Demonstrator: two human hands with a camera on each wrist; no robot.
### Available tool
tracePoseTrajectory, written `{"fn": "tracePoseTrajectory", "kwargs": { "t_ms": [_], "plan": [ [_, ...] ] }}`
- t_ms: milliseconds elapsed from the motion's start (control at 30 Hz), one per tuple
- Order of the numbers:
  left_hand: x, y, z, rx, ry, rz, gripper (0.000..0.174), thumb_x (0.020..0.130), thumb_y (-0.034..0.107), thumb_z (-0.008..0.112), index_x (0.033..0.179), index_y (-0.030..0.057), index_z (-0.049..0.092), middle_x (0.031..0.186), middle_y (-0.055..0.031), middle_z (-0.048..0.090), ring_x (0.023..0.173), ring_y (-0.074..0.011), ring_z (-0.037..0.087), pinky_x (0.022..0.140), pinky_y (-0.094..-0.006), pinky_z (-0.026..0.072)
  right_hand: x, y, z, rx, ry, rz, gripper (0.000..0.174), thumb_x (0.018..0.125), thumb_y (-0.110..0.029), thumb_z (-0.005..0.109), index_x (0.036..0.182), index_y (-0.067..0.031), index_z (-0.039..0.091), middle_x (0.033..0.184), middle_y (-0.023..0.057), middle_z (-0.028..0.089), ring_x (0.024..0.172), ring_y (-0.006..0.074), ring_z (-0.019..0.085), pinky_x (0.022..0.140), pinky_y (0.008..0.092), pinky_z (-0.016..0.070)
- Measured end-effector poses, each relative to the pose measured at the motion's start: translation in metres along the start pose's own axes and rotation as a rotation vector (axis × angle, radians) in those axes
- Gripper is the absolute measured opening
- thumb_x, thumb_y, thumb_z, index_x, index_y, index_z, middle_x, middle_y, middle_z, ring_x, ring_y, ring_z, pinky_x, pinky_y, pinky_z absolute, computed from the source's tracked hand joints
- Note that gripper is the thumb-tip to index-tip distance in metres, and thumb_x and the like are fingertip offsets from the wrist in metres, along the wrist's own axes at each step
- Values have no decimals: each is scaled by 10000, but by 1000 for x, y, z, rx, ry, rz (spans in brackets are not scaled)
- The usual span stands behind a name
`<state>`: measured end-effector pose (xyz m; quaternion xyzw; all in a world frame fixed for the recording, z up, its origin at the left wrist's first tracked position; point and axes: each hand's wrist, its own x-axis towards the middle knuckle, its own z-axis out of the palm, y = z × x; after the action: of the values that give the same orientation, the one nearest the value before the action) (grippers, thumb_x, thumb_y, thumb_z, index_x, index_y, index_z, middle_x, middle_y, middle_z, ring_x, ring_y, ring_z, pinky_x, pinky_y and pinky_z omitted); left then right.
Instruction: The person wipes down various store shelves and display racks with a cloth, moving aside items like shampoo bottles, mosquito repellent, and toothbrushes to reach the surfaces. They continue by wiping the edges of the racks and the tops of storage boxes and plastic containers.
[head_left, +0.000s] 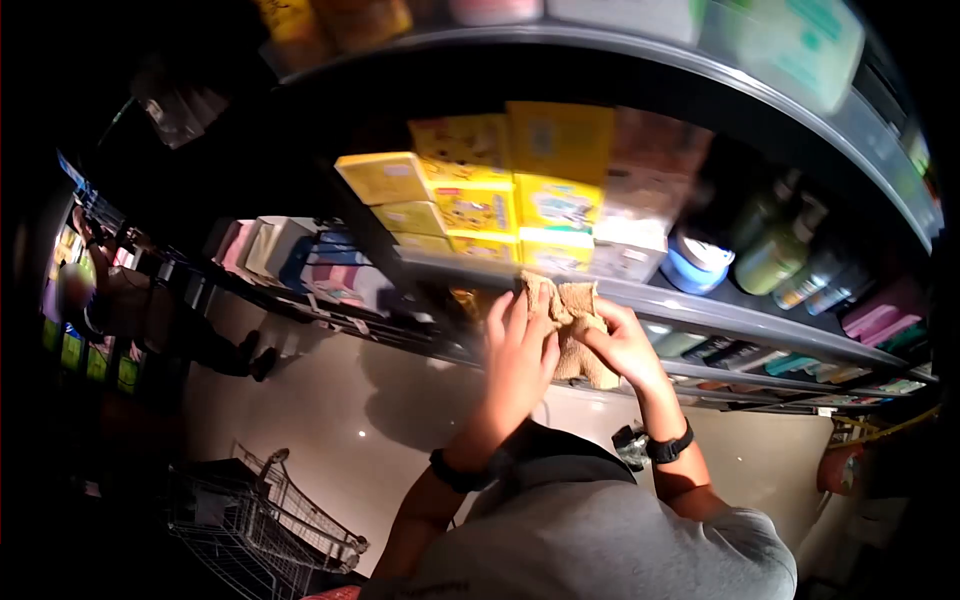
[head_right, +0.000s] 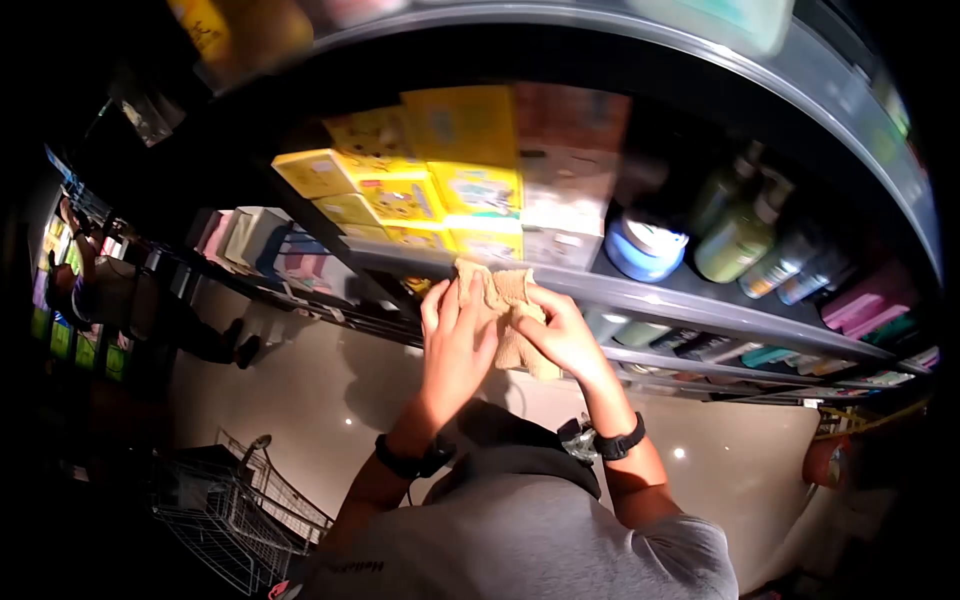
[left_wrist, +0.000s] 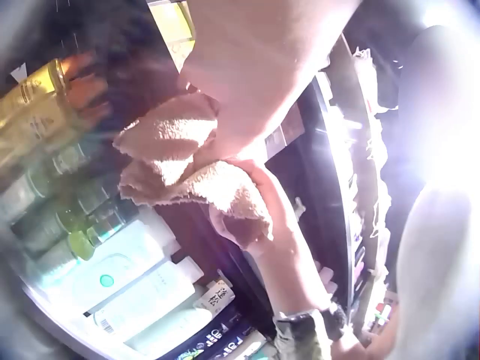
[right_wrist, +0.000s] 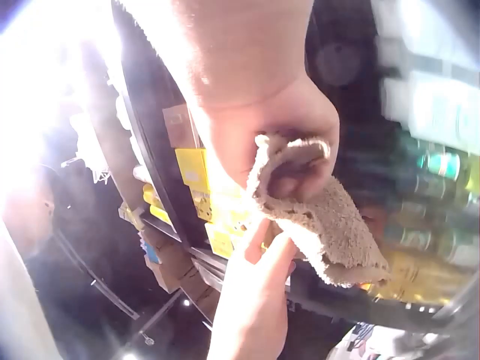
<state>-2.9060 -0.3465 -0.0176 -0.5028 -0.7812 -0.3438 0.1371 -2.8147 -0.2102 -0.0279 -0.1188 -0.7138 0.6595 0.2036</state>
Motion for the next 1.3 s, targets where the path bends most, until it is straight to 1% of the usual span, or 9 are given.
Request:
{"fn": "tracePoseTrajectory", "kwargs": {
  "t_ms": [200, 300, 400, 500, 633, 767, 867, 1100, 1300],
  "plan": [
    [4, -90, -58, -67, 5, 123, 610, 709, 91, 654, 1266, -12, 429, 1112, -227, 469, 945, -381, 467, 852, -430, 380, 42, -14, 98, -312, -6, -128, 200, 746, -82, 576, 931, -12, 552, 721, 179, 562, 587, 329, 554, 526, 330, 438],
    [14, -120, -98, -5, 110, 259, 594, 694, 98, 665, 1236, -11, 448, 1142, -216, 469, 984, -373, 463, 860, -459, 364, 61, -17, 133, -449, -14, -420, 162, 745, -75, 584, 896, -18, 568, 696, 164, 547, 599, 342, 548, 547, 384, 447],
    [23, -135, -133, 46, 208, 258, 547, 699, 151, 643, 1197, 6, 469, 1176, -213, 474, 1047, -392, 459, 892, -477, 341, 84, -56, 166, -562, 133, -726, 151, 702, -77, 609, 843, -29, 580, 851, 139, 558, 729, 308, 564, 591, 368, 470],
    [28, -162, -138, -213, 283, 249, 564, 722, 115, 616, 1238, -10, 422, 1229, -286, 407, 1090, -428, 437, 911, -547, 318, 91, -82, 188, -736, 198, -646, 147, 668, -65, 637, 798, -34, 577, 1099, 193, 502, 937, 350, 528, 694, 365, 478],
    [40, -194, -112, -336, 27, 125, 712, 706, -110, 525, 1363, 44, 299, 1142, -248, 444, 1009, -419, 465, 876, -429, 391, 109, -60, 223, -846, 440, -562, 199, 647, -57, 654, 819, -36, 555, 1262, 221, 391, 1003, 398, 470, 783, 401, 450],
    [68, -192, -128, -466, 265, 430, 502, 714, -114, 567, 1202, -27, 491, 1172, -239, 516, 1119, -386, 485, 970, -416, 371, 115, -63, 225, -949, 622, -646, 494, 582, -2, 641, 1066, -75, 571, 1192, 191, 429, 987, 374, 488, 763, 389, 469],
    [114, -179, -159, -480, 385, 723, 510, 691, -92, 583, 1189, -23, 493, 1135, -235, 536, 1059, -406, 526, 912, -438, 422, 129, -126, 217, -1031, 716, -753, 389, 647, 53, 625, 1027, 7, 551, 1136, 218, 434, 991, 386, 489, 816, 391, 444],
    [145, -166, -175, -300, 420, 700, 438, 758, 49, 629, 1179, -19, 526, 1255, -221, 458, 1145, -398, 432, 958, -434, 369, 132, -172, 231, -1193, 815, -437, 189, 695, -15, 587, 870, -34, 517, 845, 146, 509, 651, 334, 566, 532, 374, 471],
    [147, -165, -183, -309, 396, 747, 428, 750, 55, 624, 1163, -19, 545, 1196, -211, 506, 1128, -384, 436, 945, -432, 365, 133, -187, 218, -1086, 845, -644, 282, 670, -106, 627, 916, -58, 499, 767, 115, 483, 594, 315, 551, 486, 377, 445]
  ]
}}
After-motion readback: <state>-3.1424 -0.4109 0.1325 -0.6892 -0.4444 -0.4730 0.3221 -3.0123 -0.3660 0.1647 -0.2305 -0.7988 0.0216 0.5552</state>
